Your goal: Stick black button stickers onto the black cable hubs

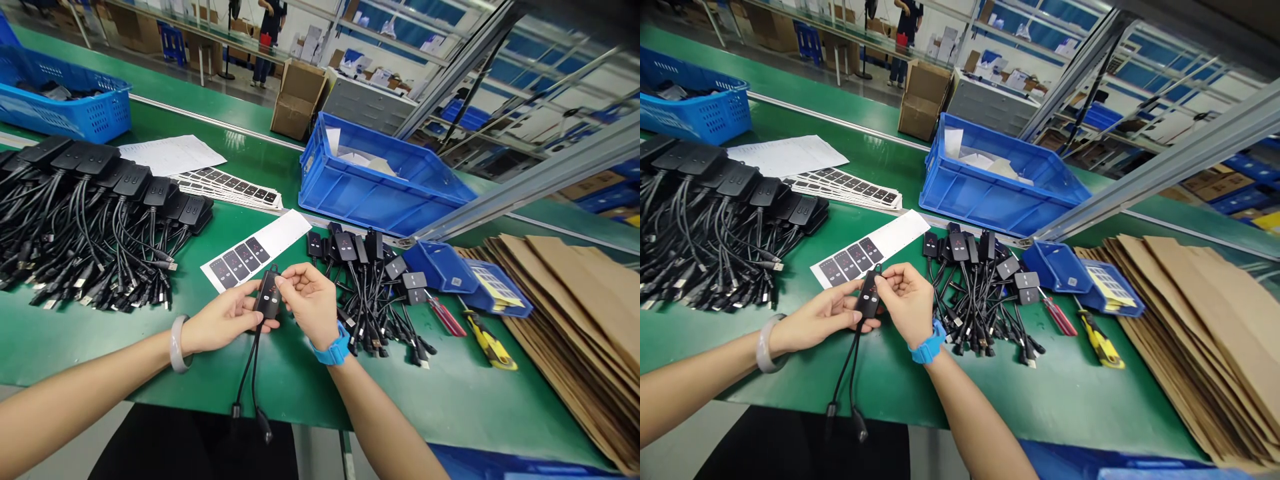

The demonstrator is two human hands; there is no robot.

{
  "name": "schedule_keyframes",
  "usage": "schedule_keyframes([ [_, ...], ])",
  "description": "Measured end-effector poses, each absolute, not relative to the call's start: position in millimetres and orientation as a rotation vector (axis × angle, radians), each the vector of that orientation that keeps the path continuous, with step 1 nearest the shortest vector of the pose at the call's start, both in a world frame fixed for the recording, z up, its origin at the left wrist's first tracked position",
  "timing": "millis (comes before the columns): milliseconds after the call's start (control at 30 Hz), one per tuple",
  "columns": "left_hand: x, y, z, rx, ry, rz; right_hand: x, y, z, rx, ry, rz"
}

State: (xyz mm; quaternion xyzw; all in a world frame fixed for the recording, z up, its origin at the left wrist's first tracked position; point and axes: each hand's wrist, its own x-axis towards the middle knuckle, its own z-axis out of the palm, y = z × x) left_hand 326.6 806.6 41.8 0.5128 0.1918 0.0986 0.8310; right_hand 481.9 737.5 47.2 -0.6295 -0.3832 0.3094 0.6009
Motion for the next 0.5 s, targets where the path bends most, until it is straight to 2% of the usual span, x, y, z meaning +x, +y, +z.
schedule_keyframes([
  [167, 327, 808, 42, 1.012, 0.420, 0.229, 484, 738, 41, -1.554, -0.990, 0.547],
  [400, 328, 813, 43, 0.923, 0.527, 0.365, 477, 737, 36, -1.410, -1.188, 0.971],
  [500, 330, 813, 41, 0.996, 0.556, 0.383, 473, 737, 34, -1.316, -1.152, 1.032],
])
